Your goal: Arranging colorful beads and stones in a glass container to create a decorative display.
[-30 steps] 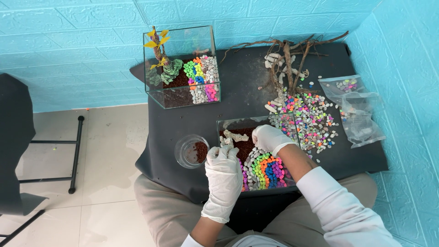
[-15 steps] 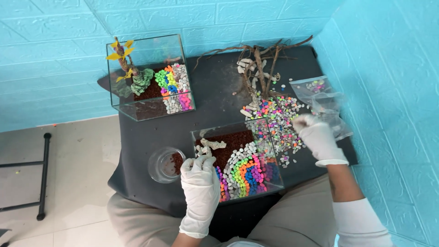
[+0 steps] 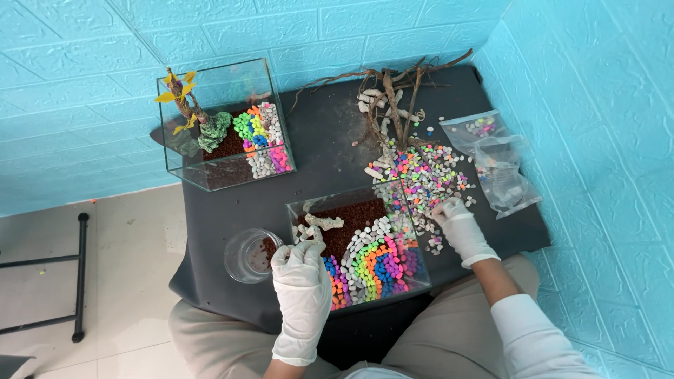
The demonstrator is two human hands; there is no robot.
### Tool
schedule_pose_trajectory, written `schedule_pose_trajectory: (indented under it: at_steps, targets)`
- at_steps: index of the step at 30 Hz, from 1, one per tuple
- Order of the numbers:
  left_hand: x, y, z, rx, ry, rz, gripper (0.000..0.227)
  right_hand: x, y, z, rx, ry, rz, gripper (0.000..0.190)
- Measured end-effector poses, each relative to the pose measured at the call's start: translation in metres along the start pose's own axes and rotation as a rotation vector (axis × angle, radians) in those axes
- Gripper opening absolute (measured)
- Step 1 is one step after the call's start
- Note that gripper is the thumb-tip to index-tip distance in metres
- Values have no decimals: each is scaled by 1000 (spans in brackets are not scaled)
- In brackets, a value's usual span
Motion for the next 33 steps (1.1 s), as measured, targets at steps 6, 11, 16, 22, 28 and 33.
schedule_pose_trajectory:
  at_steps: [6, 11, 16, 22, 28, 33]
  targets:
    - [1, 2, -1, -49, 19, -40, 34, -109, 8, -43, -217, 125, 178, 39]
    - [1, 1, -1, -26, 15, -16, 35, -89, 33, 41, -62, 481, -215, 71]
    - [4, 0, -5, -36, 3, -4, 31, -43, 10, 61, 129, 94, 50, 47]
    - [2, 2, -1, -51, -4, -45, 35, -76, -18, -7, 69, -351, 270, 15]
    - [4, -1, -3, -90, 9, -91, 34, -90, -26, -55, 69, -131, 174, 18]
    - [4, 0, -3, -79, 45, -103, 36, -104, -39, -64, -147, 105, 311, 31]
Point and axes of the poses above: each hand's wrist, its own y-axis away from the middle knuckle, its own z-axis out of the palm, x = y × z, the point moved 2 cm from there along -y, towards the middle knuckle, and after that the axes turned 2 degrees about z, right-handed, at the moved point
